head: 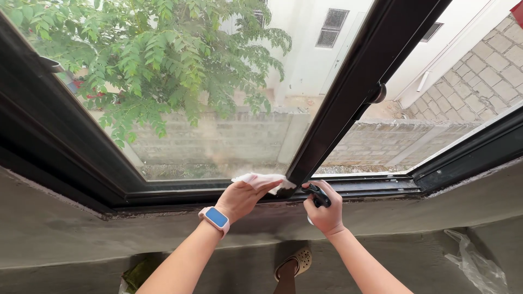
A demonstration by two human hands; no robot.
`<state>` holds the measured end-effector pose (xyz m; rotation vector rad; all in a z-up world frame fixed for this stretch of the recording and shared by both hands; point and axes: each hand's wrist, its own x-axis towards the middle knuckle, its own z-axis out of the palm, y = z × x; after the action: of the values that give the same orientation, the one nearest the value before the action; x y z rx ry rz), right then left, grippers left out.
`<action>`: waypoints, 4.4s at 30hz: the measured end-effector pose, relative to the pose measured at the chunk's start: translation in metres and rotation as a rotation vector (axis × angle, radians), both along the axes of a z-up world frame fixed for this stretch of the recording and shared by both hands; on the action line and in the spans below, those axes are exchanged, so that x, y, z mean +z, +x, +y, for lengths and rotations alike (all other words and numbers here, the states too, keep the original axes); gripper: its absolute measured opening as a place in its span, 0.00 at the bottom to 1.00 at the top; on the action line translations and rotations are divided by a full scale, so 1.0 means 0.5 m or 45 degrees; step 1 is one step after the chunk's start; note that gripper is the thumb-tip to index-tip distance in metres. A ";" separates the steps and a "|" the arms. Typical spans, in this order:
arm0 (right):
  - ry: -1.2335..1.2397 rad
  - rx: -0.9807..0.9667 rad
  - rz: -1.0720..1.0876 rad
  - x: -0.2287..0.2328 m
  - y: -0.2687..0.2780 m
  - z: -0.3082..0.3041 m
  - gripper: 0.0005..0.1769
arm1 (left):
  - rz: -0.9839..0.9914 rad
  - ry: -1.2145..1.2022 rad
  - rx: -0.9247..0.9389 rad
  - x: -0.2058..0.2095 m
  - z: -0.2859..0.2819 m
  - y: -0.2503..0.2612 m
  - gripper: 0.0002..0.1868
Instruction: The person sprays a window with a spray bottle and wipes the glass and frame with a white cloth. They clean the window pane, the surrounding frame, and the windowsill, moving methodically around the window area.
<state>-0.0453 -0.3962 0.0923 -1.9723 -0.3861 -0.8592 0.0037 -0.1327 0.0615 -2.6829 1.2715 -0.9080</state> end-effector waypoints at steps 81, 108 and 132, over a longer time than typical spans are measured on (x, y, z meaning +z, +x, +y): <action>0.120 -0.035 0.452 -0.081 -0.117 -0.054 0.22 | 0.014 -0.685 -0.208 -0.078 -0.076 -0.025 0.21; 0.295 0.366 -0.196 0.347 -0.007 0.165 0.25 | -0.870 -0.501 -0.172 0.484 0.165 0.048 0.18; 0.423 0.565 0.047 0.251 0.070 0.275 0.18 | -0.275 -0.925 0.463 0.167 0.413 0.024 0.36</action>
<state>-0.0104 -0.2588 0.2176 -1.5139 -0.5921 -0.5583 0.0159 0.0737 0.1450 -3.0114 0.4180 -1.7945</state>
